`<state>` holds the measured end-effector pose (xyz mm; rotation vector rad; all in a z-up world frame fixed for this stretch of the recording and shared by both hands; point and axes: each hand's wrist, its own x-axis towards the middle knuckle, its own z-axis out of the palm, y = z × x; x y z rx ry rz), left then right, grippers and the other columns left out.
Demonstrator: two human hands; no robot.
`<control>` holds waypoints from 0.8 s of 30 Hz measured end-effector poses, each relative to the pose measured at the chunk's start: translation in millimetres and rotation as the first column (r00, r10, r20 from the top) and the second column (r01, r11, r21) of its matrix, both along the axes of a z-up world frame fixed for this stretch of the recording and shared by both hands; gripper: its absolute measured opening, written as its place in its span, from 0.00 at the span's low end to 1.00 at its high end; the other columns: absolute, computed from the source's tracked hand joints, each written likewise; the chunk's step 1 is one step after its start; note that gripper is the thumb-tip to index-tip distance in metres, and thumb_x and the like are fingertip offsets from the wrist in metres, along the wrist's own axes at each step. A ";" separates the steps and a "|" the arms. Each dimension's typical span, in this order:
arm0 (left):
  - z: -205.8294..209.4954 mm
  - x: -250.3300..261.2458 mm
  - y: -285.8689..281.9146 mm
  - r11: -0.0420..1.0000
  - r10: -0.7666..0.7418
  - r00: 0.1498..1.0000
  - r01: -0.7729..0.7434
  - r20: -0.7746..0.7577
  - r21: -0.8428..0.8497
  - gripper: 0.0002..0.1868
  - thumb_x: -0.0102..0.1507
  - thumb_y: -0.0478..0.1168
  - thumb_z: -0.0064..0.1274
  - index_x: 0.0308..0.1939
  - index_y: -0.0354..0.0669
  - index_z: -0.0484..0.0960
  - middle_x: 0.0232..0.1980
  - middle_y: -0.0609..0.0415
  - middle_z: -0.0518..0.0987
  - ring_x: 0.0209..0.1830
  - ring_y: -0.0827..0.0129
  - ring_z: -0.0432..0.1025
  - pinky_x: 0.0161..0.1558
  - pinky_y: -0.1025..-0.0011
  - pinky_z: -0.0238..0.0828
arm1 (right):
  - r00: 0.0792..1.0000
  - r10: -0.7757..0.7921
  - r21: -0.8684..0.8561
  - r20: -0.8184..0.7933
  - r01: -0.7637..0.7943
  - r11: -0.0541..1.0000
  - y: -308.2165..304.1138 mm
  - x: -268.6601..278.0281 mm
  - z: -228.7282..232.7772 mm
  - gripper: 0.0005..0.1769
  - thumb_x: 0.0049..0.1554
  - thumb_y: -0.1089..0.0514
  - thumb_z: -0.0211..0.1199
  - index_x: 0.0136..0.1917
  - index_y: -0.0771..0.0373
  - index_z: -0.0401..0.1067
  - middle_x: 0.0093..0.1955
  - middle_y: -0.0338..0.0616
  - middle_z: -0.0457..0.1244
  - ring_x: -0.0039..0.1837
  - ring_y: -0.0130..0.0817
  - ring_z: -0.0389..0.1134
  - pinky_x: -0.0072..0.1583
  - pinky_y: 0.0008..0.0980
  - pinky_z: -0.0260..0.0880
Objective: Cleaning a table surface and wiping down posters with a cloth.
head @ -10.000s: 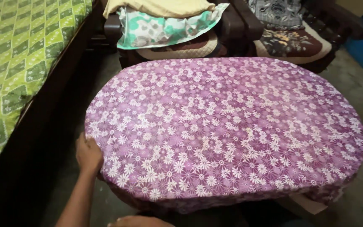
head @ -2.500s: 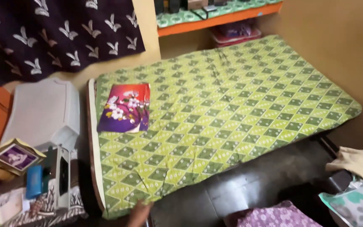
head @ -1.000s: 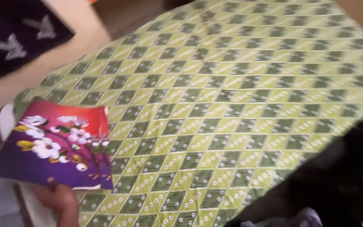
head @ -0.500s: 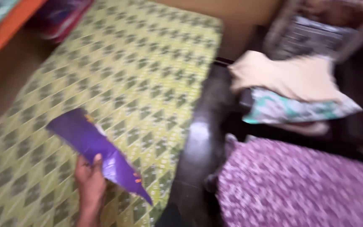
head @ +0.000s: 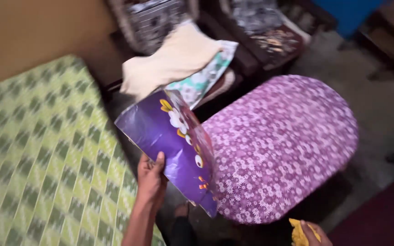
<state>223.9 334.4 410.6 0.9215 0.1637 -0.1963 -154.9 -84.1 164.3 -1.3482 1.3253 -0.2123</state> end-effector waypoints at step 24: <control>-96.4 1.4 -132.0 0.954 -0.228 0.974 0.221 -0.011 -0.204 0.22 0.68 0.36 0.53 0.67 0.38 0.70 0.62 0.51 0.79 0.60 0.64 0.73 0.65 0.62 0.69 | 0.985 0.112 0.107 0.128 -0.126 0.986 80.7 115.3 109.2 0.13 0.57 0.55 0.66 0.51 0.65 0.77 0.38 0.46 0.68 0.36 0.35 0.69 0.36 0.38 0.72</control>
